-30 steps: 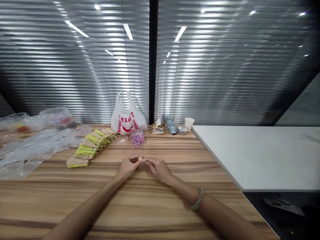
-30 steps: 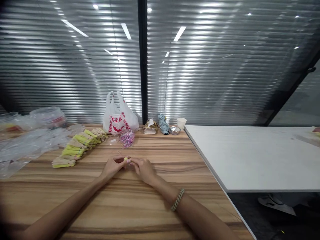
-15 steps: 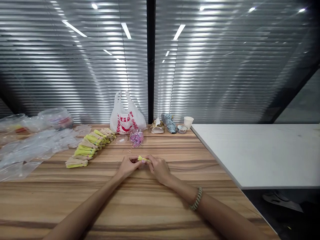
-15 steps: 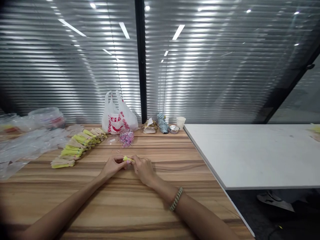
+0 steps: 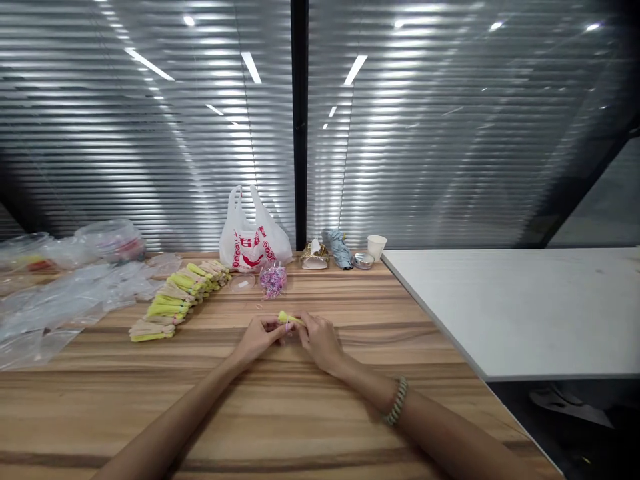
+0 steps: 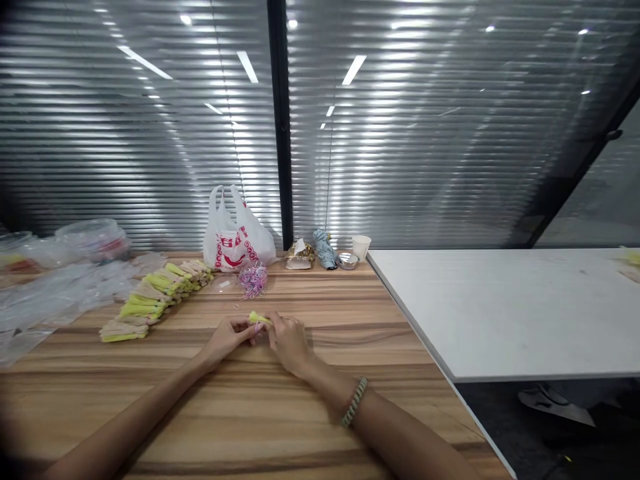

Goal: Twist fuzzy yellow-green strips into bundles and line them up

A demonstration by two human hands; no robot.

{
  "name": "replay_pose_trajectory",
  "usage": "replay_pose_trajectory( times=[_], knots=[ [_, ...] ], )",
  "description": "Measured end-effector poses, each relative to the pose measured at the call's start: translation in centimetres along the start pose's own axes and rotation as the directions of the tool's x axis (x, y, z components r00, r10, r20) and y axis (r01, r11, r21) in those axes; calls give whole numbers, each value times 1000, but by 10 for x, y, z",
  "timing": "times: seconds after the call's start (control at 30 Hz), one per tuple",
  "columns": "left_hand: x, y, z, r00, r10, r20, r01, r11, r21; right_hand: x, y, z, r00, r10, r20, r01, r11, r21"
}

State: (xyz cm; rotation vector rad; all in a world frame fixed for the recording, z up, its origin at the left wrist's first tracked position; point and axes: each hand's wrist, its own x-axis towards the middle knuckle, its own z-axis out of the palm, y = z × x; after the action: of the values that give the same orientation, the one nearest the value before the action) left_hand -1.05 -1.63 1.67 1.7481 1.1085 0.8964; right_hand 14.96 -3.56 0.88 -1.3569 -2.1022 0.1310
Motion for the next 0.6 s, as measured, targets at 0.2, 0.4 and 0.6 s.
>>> replay_pose_trajectory(
  times=[0.2,0.4,0.6],
  knots=[
    [-1,0,4,999,45,4,-45,998,-41,2,0,-1,997,3,76,-4,1000,16],
    [-3,4,8,996,83,12,-83,996,-18,4,2,-1,996,80,46,-83,994,77],
    [-4,16,9,989,143,23,-142,990,-21,7,6,1,992,129,-15,-120,957,264]
  ],
)
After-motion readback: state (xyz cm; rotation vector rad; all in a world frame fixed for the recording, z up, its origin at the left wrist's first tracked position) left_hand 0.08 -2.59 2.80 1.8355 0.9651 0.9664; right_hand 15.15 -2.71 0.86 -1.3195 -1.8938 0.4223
